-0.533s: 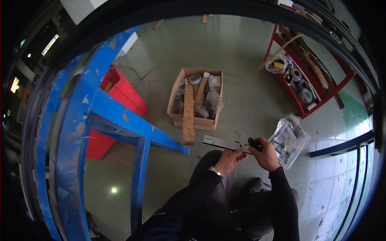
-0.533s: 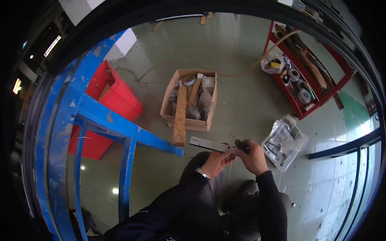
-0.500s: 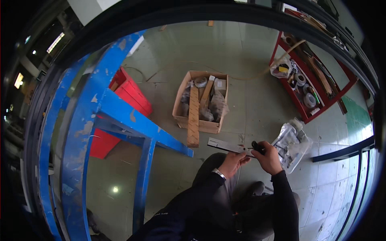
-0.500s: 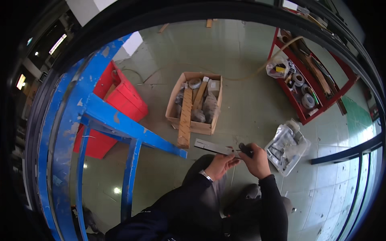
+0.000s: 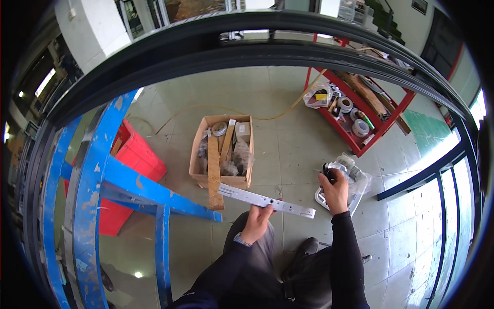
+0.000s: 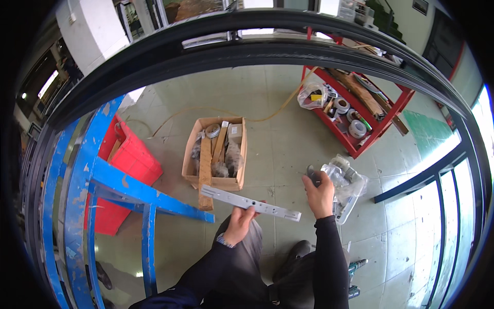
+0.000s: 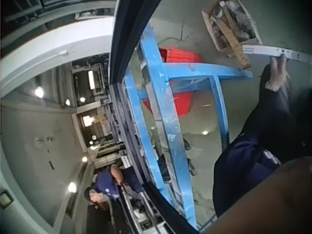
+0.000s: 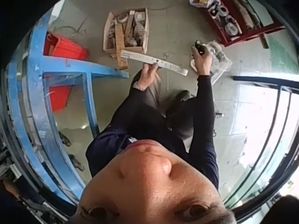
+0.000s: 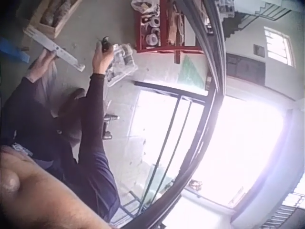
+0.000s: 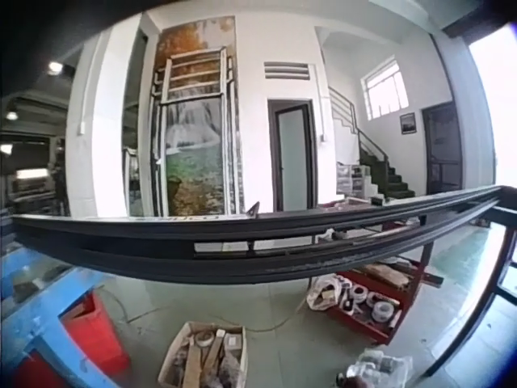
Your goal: The person assembles components of a metal frame by attaching brackets with screws, using an electric drill, mallet, and pliers.
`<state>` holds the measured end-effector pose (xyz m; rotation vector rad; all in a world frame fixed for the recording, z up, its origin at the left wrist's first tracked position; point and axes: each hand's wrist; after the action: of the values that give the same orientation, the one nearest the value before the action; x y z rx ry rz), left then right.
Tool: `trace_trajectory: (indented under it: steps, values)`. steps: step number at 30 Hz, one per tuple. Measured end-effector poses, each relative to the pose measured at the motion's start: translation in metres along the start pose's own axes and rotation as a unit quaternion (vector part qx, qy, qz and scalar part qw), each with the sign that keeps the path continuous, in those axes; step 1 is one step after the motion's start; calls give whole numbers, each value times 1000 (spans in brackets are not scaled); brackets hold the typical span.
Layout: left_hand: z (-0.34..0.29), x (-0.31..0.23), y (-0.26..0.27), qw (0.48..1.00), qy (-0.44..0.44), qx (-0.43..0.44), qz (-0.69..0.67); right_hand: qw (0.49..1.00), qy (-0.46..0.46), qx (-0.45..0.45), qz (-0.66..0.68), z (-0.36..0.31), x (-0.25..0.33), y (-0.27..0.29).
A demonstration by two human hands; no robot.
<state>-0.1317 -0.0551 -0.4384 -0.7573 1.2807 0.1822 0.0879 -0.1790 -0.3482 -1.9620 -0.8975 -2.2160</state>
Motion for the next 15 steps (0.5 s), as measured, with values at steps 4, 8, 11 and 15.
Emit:
trace_trajectory:
  steps: [4, 8, 11, 15]
  values:
    - [2, -86, -18, 987, -95, 78, 101, 995, -30, -56, 77, 10, -13, 5]
    - [6, -167, -63, 969, -188, 160, 28, 994, -41, -51, 93, 10, -24, -5]
    - [22, -209, -79, 961, -175, 216, -1, 996, -36, -29, 81, 8, -20, -10]
    - [41, -232, -75, 955, -17, 295, 36, 997, -43, 1, 71, 13, -14, -14]
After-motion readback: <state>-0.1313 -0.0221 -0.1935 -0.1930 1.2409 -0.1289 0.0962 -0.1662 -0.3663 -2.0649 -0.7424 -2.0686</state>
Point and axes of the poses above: each hand's wrist, its own z-axis towards the middle knuckle, its own y-axis out of the back of the hand, x = y × z, and after that the axes turned 2 degrees about -y, right-handed
